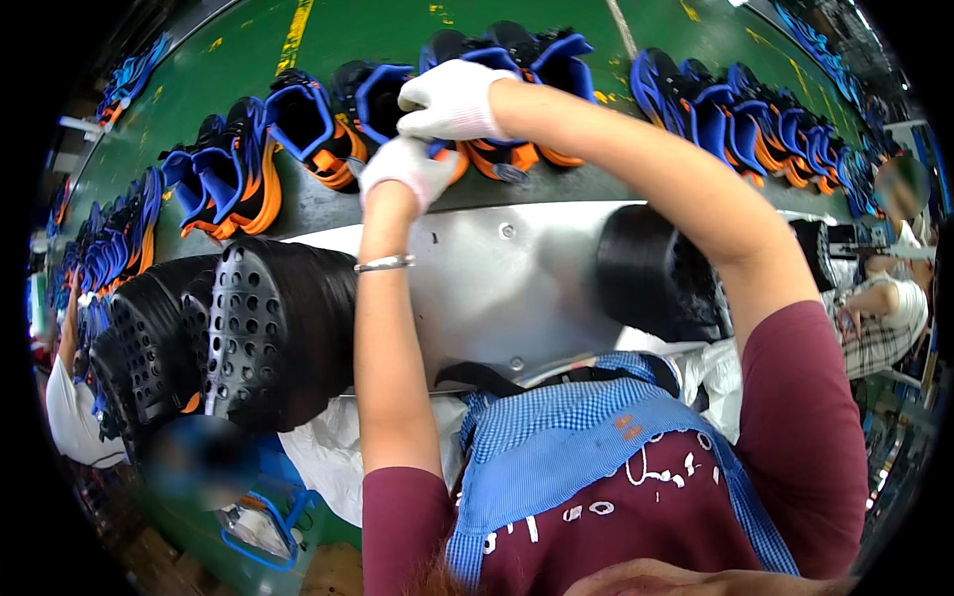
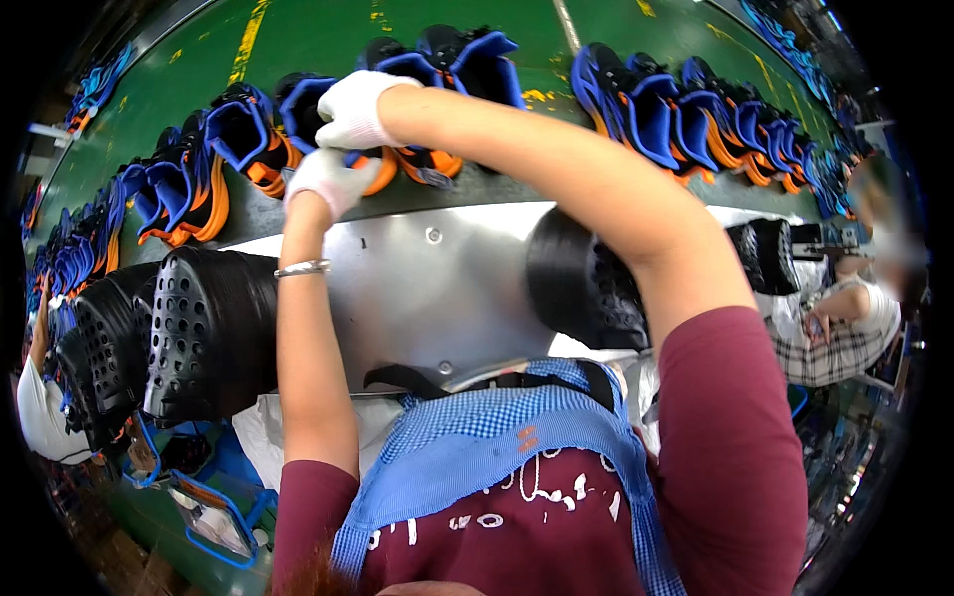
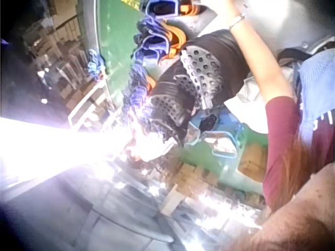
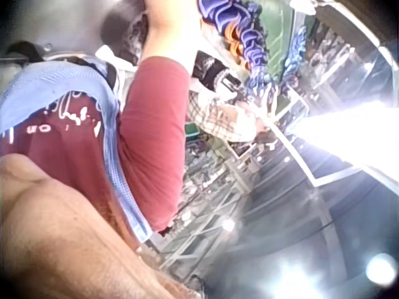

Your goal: The person inserts black plastic shoe inserts into blue and orange athletic shoes on a factory line. They repeatedly pick up inserts from a white sack, place them into the shoes, and then return the inserts to the sack after each shoe is filled.

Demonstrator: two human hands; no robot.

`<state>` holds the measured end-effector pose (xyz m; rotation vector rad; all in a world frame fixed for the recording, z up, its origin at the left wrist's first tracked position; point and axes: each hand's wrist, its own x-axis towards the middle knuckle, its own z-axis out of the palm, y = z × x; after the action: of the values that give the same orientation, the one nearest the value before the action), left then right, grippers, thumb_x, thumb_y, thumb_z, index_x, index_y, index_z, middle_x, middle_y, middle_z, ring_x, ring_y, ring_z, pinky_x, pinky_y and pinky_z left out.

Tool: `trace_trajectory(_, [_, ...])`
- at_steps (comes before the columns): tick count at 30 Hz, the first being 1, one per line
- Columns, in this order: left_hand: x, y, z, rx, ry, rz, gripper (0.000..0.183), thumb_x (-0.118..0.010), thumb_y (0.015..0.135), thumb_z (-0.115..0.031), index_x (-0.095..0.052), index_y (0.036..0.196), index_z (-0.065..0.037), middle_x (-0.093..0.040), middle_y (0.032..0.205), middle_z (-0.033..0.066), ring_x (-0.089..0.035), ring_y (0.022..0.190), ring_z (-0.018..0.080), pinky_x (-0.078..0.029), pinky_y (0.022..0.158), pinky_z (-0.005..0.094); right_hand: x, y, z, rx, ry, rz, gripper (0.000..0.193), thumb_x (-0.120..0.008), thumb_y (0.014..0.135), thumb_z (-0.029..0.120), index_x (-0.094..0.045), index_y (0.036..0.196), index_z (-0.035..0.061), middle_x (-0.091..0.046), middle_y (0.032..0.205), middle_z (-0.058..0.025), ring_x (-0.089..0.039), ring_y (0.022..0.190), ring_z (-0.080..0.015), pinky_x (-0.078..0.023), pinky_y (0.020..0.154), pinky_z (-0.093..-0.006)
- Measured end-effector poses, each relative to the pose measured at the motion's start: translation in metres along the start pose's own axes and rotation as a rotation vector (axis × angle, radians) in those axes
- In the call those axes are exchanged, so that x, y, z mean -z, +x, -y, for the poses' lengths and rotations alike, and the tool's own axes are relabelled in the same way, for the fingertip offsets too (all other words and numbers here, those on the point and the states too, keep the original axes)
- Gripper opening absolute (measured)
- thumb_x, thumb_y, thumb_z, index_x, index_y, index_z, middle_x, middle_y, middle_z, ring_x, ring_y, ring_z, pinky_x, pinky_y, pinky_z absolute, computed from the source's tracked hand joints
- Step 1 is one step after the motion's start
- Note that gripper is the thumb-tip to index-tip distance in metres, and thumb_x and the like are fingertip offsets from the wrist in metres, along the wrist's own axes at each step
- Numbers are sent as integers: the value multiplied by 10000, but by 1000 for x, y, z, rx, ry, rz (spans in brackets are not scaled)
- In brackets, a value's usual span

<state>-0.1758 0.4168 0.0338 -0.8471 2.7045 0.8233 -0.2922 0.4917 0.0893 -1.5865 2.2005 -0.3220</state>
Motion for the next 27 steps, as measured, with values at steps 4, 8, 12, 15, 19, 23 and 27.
trace_trajectory(4, [-6,-8,37,-48,99,-494,470,-713,797,-265,-614,1237,-134,-609,1236,121,-612,1093,310,-512,913,400,42,-106,-20,100,-75,-89,373,-612,889,323,-649,1090,11,-681,948,-184,-659,897,-339,-520,808,-399])
trace_trajectory(8, [-2,-35,12,88,309,-893,458,-741,792,-307,-627,1214,-169,-611,1146,102,-591,1021,311,-515,866,417,65,-231,-31,-20,-114,-194,330,-681,838,265,-661,1067,27,-679,935,-167,-664,882,-315,-522,790,-396])
trace_trajectory(12, [-21,-47,-27,-296,35,-812,444,-734,797,-374,-672,1160,-127,-561,1204,174,-576,1055,338,-489,910,426,62,-323,-14,-187,-91,-131,445,-757,730,289,-654,1079,34,-671,937,-153,-653,881,-322,-519,783,-394])
trace_trajectory(15, [-48,-43,-41,-317,-141,-472,541,-754,771,-425,-650,1204,-118,-460,1315,278,-551,1144,397,-458,997,428,51,-357,-1,-199,-241,-121,631,-815,586,354,-625,1100,41,-637,1091,-126,-602,1006,-311,-470,889,-406])
trace_trajectory(19, [-66,-25,-49,-202,-365,-354,363,-718,807,-343,-696,1079,-105,-567,1103,211,-567,1027,360,-470,919,401,40,-370,3,-164,-304,-153,620,-796,589,364,-616,1094,53,-622,1071,-111,-581,1019,-301,-448,933,-408])
trace_trajectory(23, [-78,-25,-78,-296,-211,-285,325,-646,787,-306,-721,1066,-158,-518,1227,251,-628,958,390,-513,910,410,31,-374,-4,-165,-277,-199,608,-826,555,291,-600,1062,42,-614,1042,-120,-581,1000,-318,-454,914,-413])
trace_trajectory(27, [-77,-38,-94,-293,-220,-207,424,-651,786,-331,-682,1180,-177,-473,1331,250,-624,1029,381,-497,952,387,39,-372,-8,-99,-189,-226,558,-818,566,288,-587,1009,40,-605,1015,-134,-579,970,-333,-453,896,-423])
